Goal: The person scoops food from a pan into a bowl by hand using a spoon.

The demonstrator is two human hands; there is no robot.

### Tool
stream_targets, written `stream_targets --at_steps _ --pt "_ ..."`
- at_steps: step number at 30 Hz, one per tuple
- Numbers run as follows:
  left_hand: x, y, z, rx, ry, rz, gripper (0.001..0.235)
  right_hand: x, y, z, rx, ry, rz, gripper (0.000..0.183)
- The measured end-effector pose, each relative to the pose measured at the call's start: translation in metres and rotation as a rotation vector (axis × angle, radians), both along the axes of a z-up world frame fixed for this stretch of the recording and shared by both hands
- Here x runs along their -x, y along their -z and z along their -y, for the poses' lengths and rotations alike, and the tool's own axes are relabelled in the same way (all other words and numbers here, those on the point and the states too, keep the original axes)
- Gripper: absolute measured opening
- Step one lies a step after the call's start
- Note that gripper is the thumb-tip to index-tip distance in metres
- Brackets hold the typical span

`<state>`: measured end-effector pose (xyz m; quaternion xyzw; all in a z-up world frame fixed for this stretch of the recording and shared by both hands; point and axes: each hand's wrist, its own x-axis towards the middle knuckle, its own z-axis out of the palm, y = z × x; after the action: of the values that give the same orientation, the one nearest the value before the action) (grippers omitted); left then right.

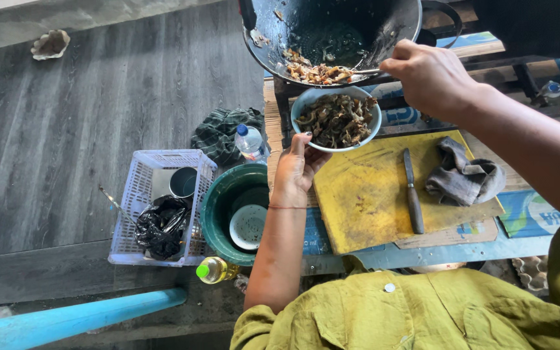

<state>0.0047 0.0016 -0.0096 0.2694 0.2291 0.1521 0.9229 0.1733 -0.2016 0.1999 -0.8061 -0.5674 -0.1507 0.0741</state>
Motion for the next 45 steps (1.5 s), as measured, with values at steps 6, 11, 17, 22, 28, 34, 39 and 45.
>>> stream_targets --at_steps 6,11,17,22,28,34,39,45 --pt "-0.004 0.007 -0.002 0.020 0.017 0.016 0.041 0.030 -0.002 0.030 -0.128 0.009 0.058 0.038" --pt "-0.002 0.000 0.004 0.046 0.009 0.029 0.046 0.066 0.028 0.050 0.010 0.034 0.234 0.048" --pt "0.006 0.001 0.006 -0.024 0.001 0.075 0.048 0.076 0.050 0.063 -0.122 -0.072 0.227 0.054" --pt "0.006 0.025 0.002 -0.037 0.004 0.140 0.045 0.084 0.060 0.069 -0.121 -0.088 0.179 0.058" --pt "0.018 0.019 0.003 -0.037 -0.006 0.089 0.042 0.073 0.050 0.060 -0.172 -0.044 0.152 0.049" --pt "0.032 -0.001 -0.001 -0.036 -0.057 0.078 0.046 0.020 0.008 0.017 -0.220 0.063 0.020 0.035" --pt "0.046 -0.001 -0.009 -0.065 -0.125 0.108 0.049 -0.081 0.000 -0.046 -0.179 0.078 0.052 0.036" --pt "0.057 -0.011 -0.016 -0.073 -0.168 0.108 0.051 -0.197 0.031 -0.105 0.023 0.431 -0.309 0.021"
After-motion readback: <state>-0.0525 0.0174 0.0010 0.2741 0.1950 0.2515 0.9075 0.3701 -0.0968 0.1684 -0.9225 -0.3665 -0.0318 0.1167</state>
